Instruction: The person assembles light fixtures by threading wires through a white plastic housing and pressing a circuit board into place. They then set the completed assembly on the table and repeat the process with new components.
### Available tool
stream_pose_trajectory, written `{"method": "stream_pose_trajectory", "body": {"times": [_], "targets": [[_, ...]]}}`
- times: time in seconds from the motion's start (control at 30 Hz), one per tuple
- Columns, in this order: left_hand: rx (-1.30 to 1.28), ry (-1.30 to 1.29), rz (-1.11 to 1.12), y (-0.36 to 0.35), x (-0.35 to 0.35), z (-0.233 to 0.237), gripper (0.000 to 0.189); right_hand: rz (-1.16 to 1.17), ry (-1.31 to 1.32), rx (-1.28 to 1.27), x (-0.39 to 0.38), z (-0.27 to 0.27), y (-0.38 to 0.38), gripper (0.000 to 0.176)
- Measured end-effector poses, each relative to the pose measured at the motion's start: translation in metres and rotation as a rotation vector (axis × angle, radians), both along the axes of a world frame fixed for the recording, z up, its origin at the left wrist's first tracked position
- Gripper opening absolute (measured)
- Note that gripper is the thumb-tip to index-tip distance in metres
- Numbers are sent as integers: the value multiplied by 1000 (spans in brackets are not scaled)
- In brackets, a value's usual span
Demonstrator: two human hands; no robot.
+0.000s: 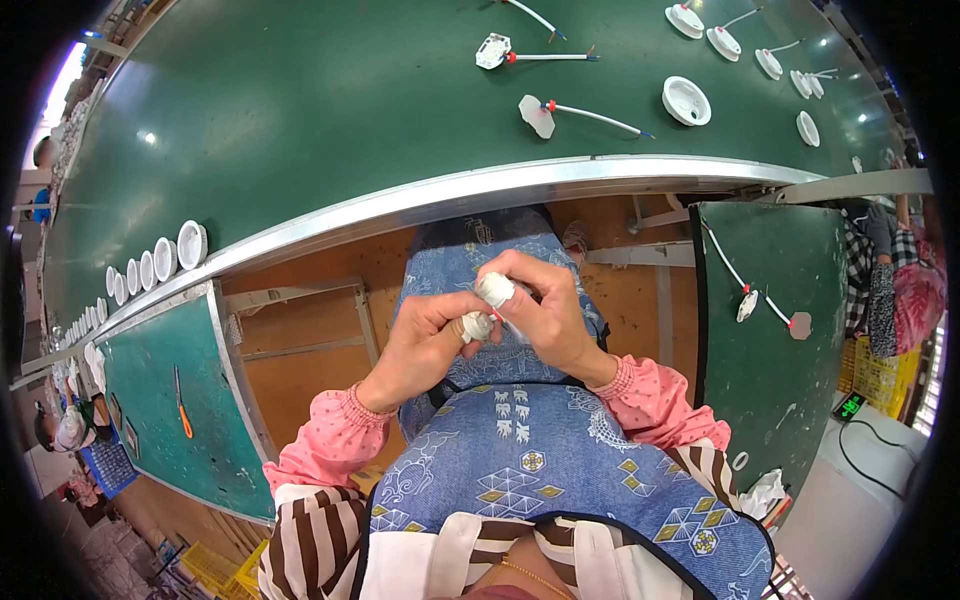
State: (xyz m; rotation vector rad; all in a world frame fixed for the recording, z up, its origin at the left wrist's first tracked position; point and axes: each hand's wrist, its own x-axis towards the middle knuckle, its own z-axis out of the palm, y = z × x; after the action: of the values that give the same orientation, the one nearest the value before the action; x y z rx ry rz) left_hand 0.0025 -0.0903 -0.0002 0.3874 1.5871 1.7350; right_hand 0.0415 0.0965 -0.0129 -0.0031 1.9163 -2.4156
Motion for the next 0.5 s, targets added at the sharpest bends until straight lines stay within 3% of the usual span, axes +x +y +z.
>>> {"method": "stream_pose_trajectory", "body": {"times": [0.13, 0.23, 0.33, 0.43, 0.5], "targets": [[-26, -24, 99, 5, 4, 6, 17, -20, -4, 67, -3, -6, 1, 21], [-99, -123, 81, 2, 7, 7, 17, -133, 318, 389, -13, -26, -2, 18], [-130, -172, 84, 1, 6, 7, 18, -113, 305, 396, -15, -30, -3, 16], [-159, -51, 18, -4, -6, 5, 17, 29, -106, 67, -13, -12, -6, 20], [-278, 272, -13, -2, -18, 13, 14, 20, -246, -63, -17, -20, -12, 26]]}}
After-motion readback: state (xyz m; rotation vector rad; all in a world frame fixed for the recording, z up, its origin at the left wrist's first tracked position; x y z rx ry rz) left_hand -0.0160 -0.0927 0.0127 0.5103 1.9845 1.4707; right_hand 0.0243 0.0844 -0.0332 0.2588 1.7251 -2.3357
